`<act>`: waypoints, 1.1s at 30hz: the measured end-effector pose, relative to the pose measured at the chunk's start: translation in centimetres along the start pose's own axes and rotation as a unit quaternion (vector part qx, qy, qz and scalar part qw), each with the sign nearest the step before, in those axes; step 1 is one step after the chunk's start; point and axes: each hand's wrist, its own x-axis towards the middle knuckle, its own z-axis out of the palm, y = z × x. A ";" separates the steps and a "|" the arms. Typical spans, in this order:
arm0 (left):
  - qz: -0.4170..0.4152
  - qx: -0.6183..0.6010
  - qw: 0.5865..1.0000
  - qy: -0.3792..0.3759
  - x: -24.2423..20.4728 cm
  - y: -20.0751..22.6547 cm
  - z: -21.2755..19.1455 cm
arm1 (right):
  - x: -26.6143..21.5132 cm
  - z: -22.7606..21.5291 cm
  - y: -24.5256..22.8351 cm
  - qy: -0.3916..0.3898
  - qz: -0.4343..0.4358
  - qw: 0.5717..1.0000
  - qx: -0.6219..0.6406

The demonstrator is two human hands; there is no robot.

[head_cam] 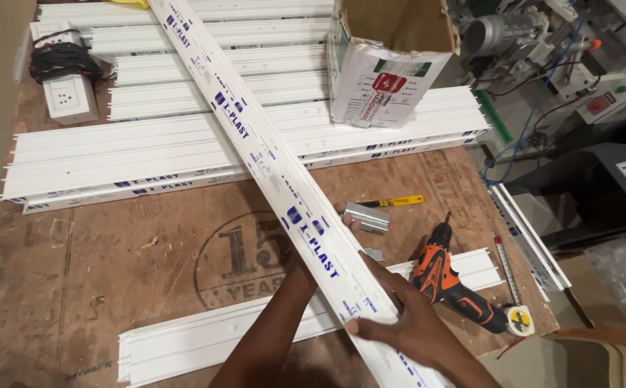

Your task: The person is assembling white plastic or aluminum profiles on a wooden workbench, using a tape measure, pencil, screws, and a power drill.

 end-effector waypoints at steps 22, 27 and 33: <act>0.058 0.487 0.837 0.244 -6.3 11.4 3.5 | 1.6 4.5 1.3 0.195 -0.042 0.907 -0.371; 0.098 0.557 0.784 0.257 -15.4 13.7 5.6 | 2.2 5.5 2.3 0.170 -0.026 0.891 -0.420; 0.172 0.561 0.772 0.246 -20.6 13.1 -1.1 | 2.7 2.6 4.5 0.237 -0.202 0.896 -0.317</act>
